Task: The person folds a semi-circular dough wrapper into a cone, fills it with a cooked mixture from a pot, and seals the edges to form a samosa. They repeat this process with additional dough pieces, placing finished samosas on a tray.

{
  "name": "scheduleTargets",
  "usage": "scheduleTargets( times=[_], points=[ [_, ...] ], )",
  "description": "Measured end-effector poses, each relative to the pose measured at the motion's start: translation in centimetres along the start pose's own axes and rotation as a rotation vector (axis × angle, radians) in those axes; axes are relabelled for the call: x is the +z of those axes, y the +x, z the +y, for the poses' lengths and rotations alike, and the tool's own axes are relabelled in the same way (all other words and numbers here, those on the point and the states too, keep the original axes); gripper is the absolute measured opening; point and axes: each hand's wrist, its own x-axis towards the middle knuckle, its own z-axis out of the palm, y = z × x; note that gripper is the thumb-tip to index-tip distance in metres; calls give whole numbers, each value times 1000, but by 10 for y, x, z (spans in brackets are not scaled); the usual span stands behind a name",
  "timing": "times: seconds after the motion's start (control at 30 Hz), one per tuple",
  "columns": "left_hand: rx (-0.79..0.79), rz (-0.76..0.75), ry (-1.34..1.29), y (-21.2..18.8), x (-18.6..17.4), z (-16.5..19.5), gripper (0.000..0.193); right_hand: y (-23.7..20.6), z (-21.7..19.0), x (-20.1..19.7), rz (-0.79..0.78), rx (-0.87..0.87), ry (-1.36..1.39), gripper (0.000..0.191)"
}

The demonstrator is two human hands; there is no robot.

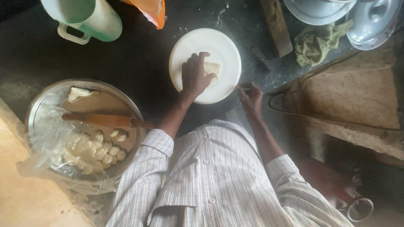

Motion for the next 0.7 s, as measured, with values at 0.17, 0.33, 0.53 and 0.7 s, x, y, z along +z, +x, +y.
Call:
scheduleTargets(
  times=[0.17,0.33,0.53,0.7],
  points=[
    [40,14,33,-5,6,5,61,-2,10,-12,28,56,-11,18],
    [83,38,70,-18,13,16,52,-7,11,-19,35,52,-65,19],
    [81,27,68,-25,18,18,38,-7,10,-36,-1,56,-29,22],
    [216,1,70,-32,20,15,26,8,11,-63,-71,138,176,40]
  ],
)
